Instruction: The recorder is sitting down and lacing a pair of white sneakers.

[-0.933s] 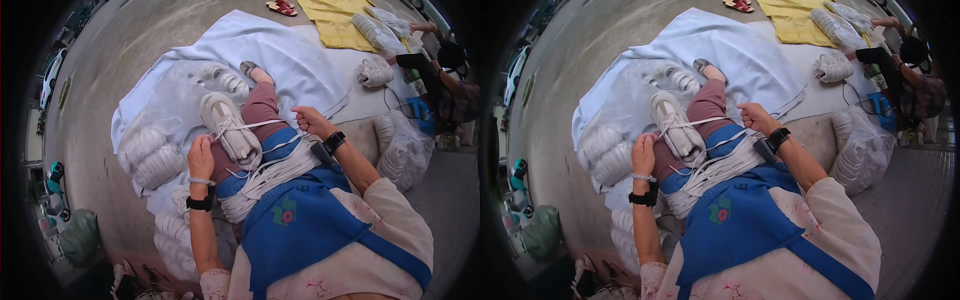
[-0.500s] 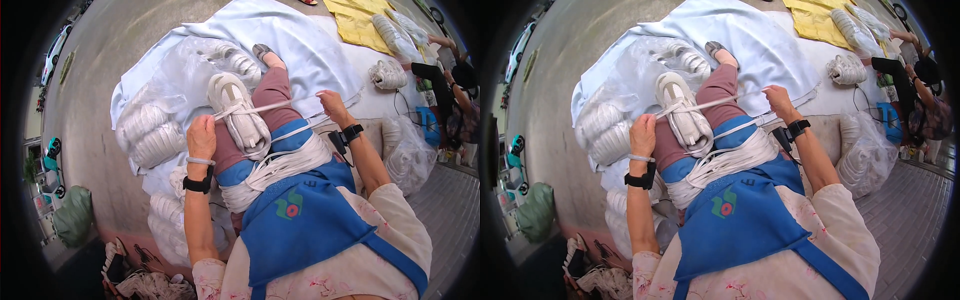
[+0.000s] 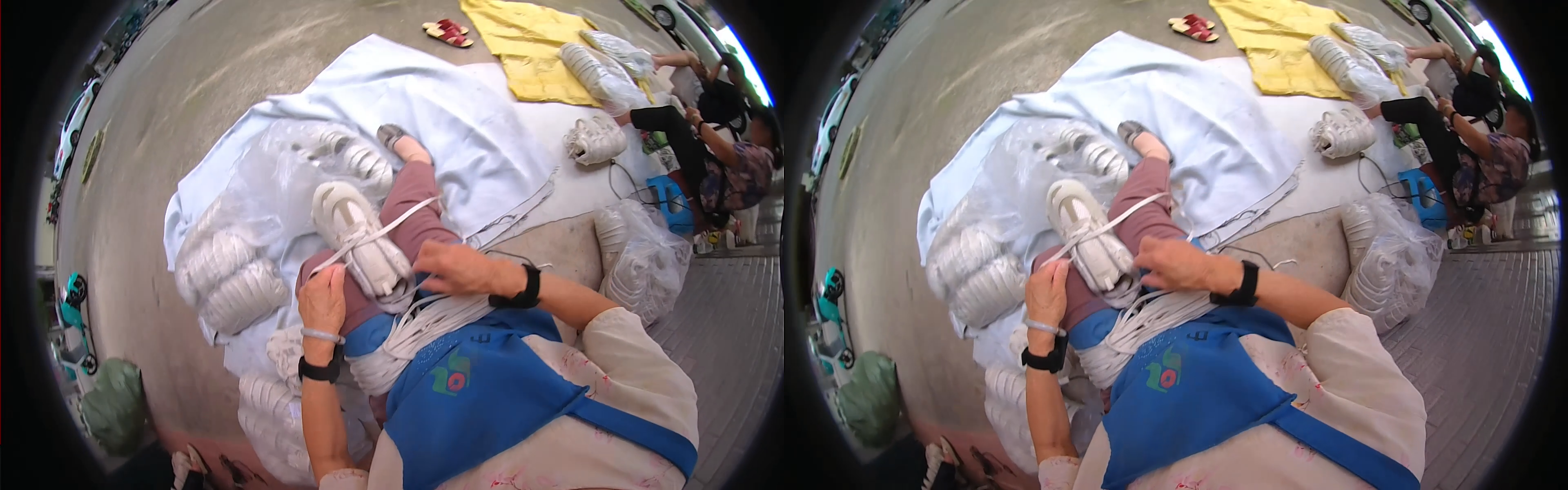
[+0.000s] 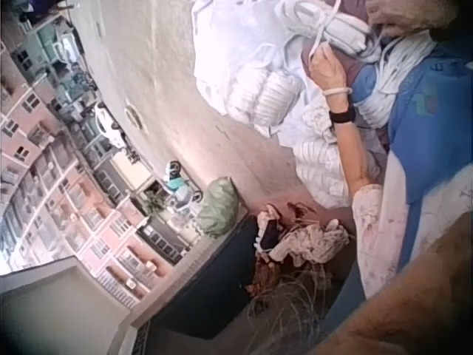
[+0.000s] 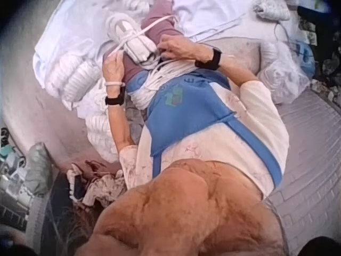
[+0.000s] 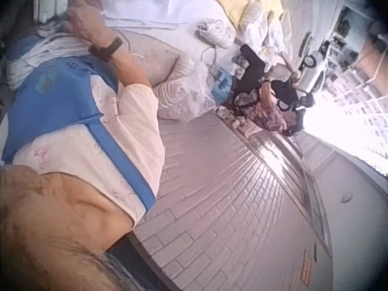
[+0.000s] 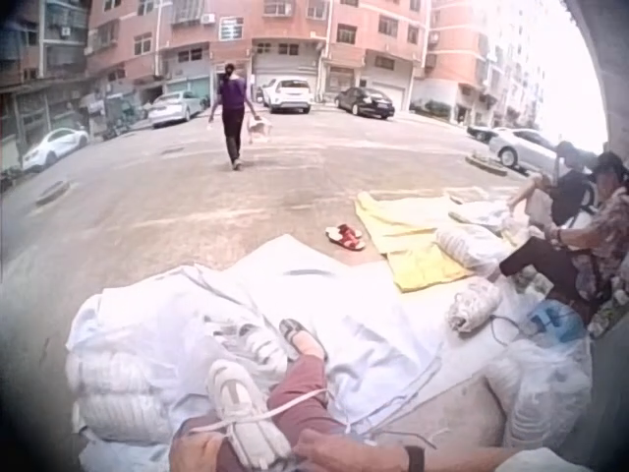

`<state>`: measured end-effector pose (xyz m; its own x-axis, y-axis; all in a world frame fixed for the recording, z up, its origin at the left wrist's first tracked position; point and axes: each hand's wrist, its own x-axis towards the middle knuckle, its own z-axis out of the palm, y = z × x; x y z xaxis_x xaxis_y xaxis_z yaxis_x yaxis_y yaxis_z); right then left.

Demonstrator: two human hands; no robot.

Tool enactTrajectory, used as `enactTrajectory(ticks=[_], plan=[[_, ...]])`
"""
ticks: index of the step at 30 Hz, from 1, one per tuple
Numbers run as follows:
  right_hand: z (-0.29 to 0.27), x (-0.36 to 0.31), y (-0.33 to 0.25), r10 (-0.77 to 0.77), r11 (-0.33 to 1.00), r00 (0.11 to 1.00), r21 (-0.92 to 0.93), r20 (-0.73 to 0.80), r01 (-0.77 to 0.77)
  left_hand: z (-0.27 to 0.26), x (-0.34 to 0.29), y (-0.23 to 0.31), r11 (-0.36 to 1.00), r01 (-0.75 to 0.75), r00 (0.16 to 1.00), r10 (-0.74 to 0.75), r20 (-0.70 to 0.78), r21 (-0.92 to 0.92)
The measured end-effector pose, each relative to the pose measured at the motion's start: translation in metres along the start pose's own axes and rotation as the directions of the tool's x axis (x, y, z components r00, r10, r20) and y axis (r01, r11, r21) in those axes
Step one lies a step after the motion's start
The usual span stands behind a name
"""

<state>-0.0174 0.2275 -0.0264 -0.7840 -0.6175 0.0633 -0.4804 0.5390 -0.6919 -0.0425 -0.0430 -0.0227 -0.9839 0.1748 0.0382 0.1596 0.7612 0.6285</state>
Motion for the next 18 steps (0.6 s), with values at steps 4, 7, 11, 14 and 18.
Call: enactTrajectory(ticks=[4,7,11,14,18], plan=[[0.041,0.005,0.003,-0.084,0.963,0.986,-0.241,0.141,0.117,0.001,-0.008,-0.012,0.998,0.01,0.999,-0.008,-0.032,0.056],[0.046,0.003,0.009,-0.163,0.927,0.971,-0.308,0.175,0.211,0.006,-0.012,-0.022,0.997,0.067,0.995,-0.065,-0.078,0.028],[0.022,0.001,0.005,-0.041,0.975,0.998,-0.216,0.041,0.049,0.013,-0.001,-0.034,0.997,0.081,0.993,-0.08,-0.092,0.011],[0.008,-0.001,0.02,0.033,0.978,0.997,-0.202,-0.076,-0.048,0.012,0.003,-0.031,0.972,0.193,0.981,-0.19,0.035,-0.136],[0.005,-0.003,0.027,0.06,0.957,0.995,-0.28,-0.077,-0.079,0.026,0.012,-0.051,0.994,0.043,0.992,-0.054,-0.117,-0.101]])
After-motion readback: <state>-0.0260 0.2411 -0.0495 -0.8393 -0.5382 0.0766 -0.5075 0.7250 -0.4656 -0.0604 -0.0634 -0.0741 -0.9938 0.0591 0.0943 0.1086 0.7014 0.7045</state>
